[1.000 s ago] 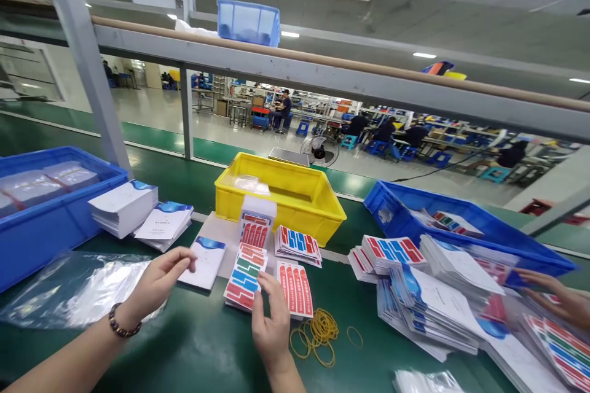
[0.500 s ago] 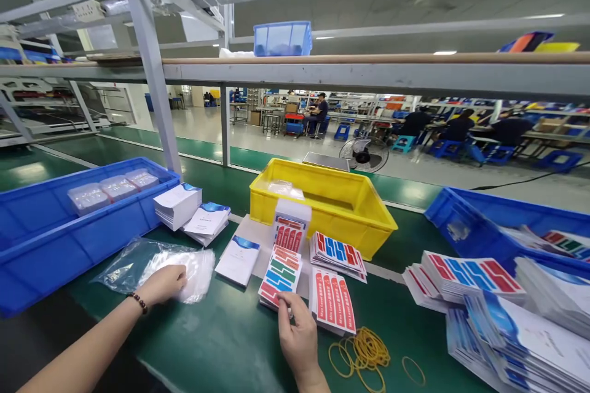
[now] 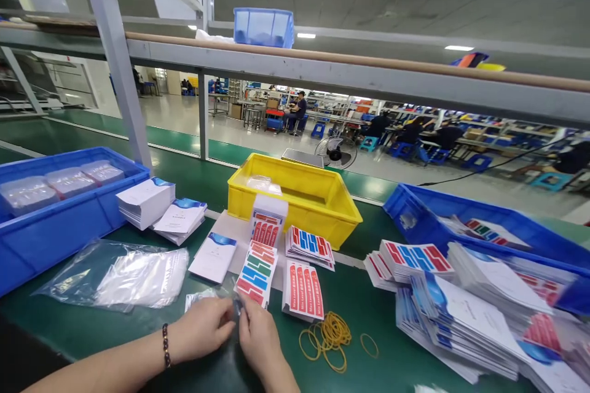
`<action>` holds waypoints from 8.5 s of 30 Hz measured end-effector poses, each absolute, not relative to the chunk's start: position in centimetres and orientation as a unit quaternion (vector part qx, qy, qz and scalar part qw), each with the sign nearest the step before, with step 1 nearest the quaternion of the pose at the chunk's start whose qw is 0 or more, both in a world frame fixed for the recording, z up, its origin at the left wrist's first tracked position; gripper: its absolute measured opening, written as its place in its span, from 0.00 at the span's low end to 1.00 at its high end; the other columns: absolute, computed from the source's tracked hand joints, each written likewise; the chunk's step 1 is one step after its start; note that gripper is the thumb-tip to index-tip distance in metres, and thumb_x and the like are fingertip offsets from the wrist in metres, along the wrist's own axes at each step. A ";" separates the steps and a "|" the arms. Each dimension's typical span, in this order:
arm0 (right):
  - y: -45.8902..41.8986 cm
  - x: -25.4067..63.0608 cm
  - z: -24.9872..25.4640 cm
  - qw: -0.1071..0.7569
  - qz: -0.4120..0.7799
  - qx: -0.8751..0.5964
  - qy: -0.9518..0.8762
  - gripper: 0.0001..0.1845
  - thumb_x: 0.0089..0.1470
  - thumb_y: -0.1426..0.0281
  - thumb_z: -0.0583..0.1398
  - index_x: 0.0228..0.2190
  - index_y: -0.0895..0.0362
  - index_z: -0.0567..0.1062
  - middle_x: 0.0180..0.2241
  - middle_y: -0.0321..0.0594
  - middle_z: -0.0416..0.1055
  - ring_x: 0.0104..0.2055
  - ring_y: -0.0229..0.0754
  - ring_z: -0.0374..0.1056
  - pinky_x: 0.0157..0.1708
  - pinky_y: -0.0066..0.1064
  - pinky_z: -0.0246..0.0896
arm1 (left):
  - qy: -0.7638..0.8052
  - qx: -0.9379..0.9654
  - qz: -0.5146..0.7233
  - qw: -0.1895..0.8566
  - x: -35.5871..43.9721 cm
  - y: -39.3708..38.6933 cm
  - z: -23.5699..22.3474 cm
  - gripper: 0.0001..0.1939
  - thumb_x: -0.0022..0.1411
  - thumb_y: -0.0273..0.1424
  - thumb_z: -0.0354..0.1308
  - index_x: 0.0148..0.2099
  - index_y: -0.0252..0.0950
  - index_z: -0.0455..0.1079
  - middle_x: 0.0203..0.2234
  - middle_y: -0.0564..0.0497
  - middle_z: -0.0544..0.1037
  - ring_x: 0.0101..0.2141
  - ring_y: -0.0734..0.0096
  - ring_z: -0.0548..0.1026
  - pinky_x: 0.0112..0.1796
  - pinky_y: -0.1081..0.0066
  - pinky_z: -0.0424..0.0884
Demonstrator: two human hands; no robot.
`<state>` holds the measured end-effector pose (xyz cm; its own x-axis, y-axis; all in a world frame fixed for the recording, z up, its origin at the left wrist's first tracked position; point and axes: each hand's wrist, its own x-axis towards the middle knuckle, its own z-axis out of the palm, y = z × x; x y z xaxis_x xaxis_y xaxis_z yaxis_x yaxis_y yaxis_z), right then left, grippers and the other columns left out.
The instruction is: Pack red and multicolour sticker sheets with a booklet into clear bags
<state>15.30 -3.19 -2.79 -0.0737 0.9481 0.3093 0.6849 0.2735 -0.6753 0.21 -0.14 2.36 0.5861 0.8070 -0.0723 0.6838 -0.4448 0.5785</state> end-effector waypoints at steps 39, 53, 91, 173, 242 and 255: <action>-3.2 15.5 -1.4 0.332 -0.041 -0.650 -0.683 0.17 0.56 0.73 0.46 0.17 0.55 0.62 0.16 0.35 0.60 0.18 0.37 0.57 0.20 0.28 0.48 | 0.396 0.696 0.187 0.569 1.6 2.0 0.0 0.11 0.48 0.32 0.48 0.18 0.37 0.52 0.14 0.58 0.56 0.20 0.78 0.54 0.22 0.75 0.50; -3.8 17.3 0.2 0.320 0.207 -0.535 -0.754 0.10 0.56 0.75 0.48 0.28 0.56 0.67 0.26 0.38 0.66 0.28 0.38 0.63 0.28 0.28 0.58 | 0.258 0.841 0.315 0.357 -0.4 2.9 2.2 0.07 0.55 0.27 0.50 0.36 0.37 0.68 0.32 0.48 0.73 0.40 0.64 0.66 0.44 0.65 0.60; -2.1 16.9 6.7 0.333 -0.046 -0.427 -0.840 0.18 0.53 0.79 0.53 0.44 0.53 0.70 0.33 0.43 0.69 0.35 0.41 0.66 0.32 0.31 0.63 | 0.129 0.412 0.213 0.876 0.3 2.2 -0.5 0.47 0.44 0.65 0.41 0.49 0.29 0.66 0.14 0.53 0.69 0.12 0.77 0.62 0.16 0.77 0.57; -3.8 18.2 0.4 0.373 0.451 -0.607 -0.538 0.11 0.50 0.62 0.58 0.29 0.58 0.71 0.16 0.29 0.60 0.18 0.33 0.55 0.19 0.24 0.51 | 0.310 0.365 0.265 0.837 1.6 2.1 -1.5 0.25 0.45 0.42 0.65 0.40 0.27 0.71 0.32 0.40 0.78 0.34 0.57 0.76 0.40 0.59 0.69; -3.0 17.7 1.3 0.362 0.414 -0.583 -0.598 0.08 0.46 0.69 0.59 0.19 0.58 0.71 0.22 0.35 0.65 0.25 0.37 0.60 0.27 0.26 0.54 | 0.356 0.625 0.238 0.653 1.2 2.5 0.5 0.05 0.47 0.28 0.55 0.23 0.32 0.66 0.20 0.54 0.70 0.25 0.74 0.67 0.29 0.73 0.63; -3.1 16.9 1.3 0.346 0.379 -0.572 -0.639 0.07 0.47 0.73 0.56 0.19 0.57 0.69 0.21 0.35 0.65 0.25 0.37 0.60 0.25 0.25 0.54 | 0.330 0.701 0.239 0.585 1.0 2.2 0.0 0.07 0.49 0.28 0.56 0.21 0.32 0.68 0.19 0.54 0.71 0.23 0.75 0.66 0.27 0.76 0.62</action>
<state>16.93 -3.15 1.35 -0.1050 0.9944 0.0086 0.4696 0.0572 -0.8810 1.02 2.25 -0.01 0.6682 0.7423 -0.0500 0.1822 -0.0982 0.9784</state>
